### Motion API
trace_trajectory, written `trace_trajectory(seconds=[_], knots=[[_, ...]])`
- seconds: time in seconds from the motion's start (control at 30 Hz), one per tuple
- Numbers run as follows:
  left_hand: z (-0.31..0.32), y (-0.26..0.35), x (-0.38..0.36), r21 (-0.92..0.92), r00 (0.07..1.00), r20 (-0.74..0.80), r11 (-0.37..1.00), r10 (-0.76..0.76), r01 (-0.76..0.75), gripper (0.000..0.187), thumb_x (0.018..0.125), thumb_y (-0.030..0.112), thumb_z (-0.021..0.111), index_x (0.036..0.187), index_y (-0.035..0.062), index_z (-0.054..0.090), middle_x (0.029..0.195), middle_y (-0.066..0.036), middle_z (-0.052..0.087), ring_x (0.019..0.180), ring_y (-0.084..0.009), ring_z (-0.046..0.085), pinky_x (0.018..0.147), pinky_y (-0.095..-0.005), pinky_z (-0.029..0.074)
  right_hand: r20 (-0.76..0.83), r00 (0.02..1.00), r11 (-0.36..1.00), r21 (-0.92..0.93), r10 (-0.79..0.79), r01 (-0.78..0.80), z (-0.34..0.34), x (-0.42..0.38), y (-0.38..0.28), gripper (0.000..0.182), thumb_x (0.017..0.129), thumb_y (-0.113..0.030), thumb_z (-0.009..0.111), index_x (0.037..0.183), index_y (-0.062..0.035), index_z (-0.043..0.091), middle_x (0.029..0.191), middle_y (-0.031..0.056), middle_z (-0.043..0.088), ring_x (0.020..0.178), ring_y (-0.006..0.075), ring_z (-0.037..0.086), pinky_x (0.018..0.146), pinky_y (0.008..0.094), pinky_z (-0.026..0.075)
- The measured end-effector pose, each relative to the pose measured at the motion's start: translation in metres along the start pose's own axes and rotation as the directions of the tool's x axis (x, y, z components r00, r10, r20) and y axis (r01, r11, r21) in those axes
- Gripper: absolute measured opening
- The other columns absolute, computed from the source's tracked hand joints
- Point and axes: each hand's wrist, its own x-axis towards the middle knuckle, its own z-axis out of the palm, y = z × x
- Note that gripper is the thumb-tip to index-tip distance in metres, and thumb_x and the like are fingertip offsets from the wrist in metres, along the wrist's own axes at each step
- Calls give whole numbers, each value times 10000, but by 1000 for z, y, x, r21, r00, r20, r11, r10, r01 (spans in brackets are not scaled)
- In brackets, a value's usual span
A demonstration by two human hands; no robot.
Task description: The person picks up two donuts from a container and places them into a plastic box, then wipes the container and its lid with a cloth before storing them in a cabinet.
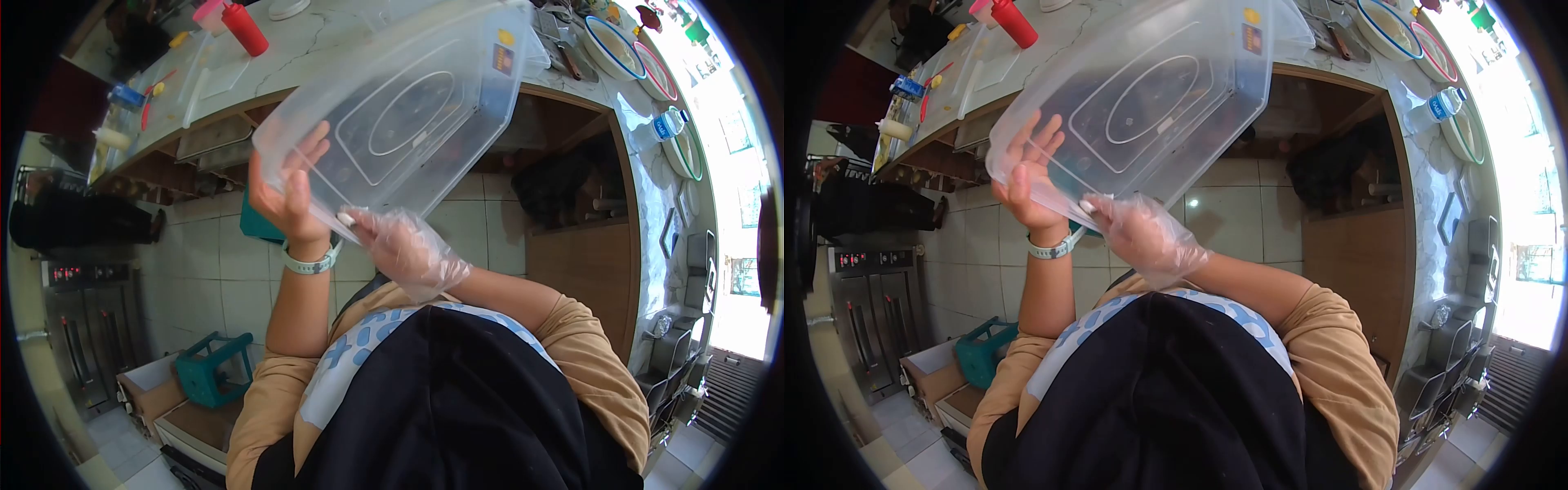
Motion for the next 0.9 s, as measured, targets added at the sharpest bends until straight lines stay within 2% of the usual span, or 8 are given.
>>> trace_trajectory(seconds=[0.13, 0.23, 0.4, 0.57, 0.63, 0.73, 0.83, 0.9], knots=[[-9, 10, 7, -53, 975, -139, 984, -176, 170, 685, 762, 349, 464, 1271, -101, 374, 1190, -315, 509, 1009, -449, 587, 835, -464, 510, 170, 942, 925, -204, -288, 319, 18, -17, 65, 312, 828, -52, 515, 1135, -71, 565, 1152, 125, 582, 1021, 327, 566, 898, 388, 448], [-11, 17, 5, -117, 964, -159, 974, -212, 195, 693, 766, 378, 452, 1267, -96, 384, 1190, -313, 511, 1025, -459, 575, 859, -486, 494, 108, 867, 755, -447, -487, 480, -26, -22, 87, 338, 801, -24, 516, 1129, -83, 571, 1167, 112, 584, 1031, 306, 571, 948, 395, 428], [-3, 25, 11, -295, 976, -135, 947, -169, 123, 726, 761, 424, 444, 1269, -92, 387, 1186, -310, 516, 1036, -471, 563, 873, -505, 481, -116, 811, 657, -657, -573, 370, -112, 12, 123, 357, 762, 17, 514, 1094, -88, 592, 1160, 99, 593, 1111, 277, 535, 1018, 407, 379], [-5, 30, 14, -158, 982, -150, 983, -115, 91, 748, 754, 429, 460, 1224, -151, 405, 1197, -312, 508, 1014, -468, 572, 844, -483, 488, -352, 813, 715, -690, -464, 109, -81, 13, 120, 275, 760, 17, 542, 1019, -70, 575, 1120, 112, 596, 1046, 295, 560, 956, 425, 431], [1, 26, 14, -205, 978, -170, 975, -122, 86, 719, 744, 382, 484, 1233, -140, 405, 1171, -297, 522, 965, -448, 599, 809, -455, 507, -126, 888, 750, -595, -443, 290, -27, 1, 104, 253, 785, -2, 508, 1012, -67, 599, 1132, 123, 595, 1060, 299, 556, 960, 410, 429], [-1, 21, 13, -240, 981, -147, 967, -124, 86, 686, 734, 328, 512, 1237, -128, 408, 1145, -284, 534, 917, -433, 624, 773, -422, 526, -133, 833, 789, -430, -537, 440, 9, -16, 75, 288, 772, 9, 475, 1015, -68, 609, 1078, 121, 607, 1039, 301, 561, 917, 411, 449], [-10, 23, 10, -199, 988, -100, 975, -116, 95, 697, 748, 364, 486, 1217, -147, 415, 1176, -298, 519, 959, -450, 601, 798, -442, 511, -113, 872, 762, -549, -476, 344, -68, 11, 98, 290, 738, 20, 461, 960, -69, 625, 961, 101, 626, 906, 300, 574, 814, 402, 470], [-13, 25, 11, -185, 990, -106, 980, -97, 77, 725, 762, 407, 457, 1202, -168, 419, 1206, -310, 504, 1000, -462, 580, 825, -465, 495, -351, 802, 707, -697, -483, 120, -122, 26, 111, 251, 744, -44, 446, 906, -88, 633, 917, 79, 623, 859, 265, 559, 798, 365, 464]])
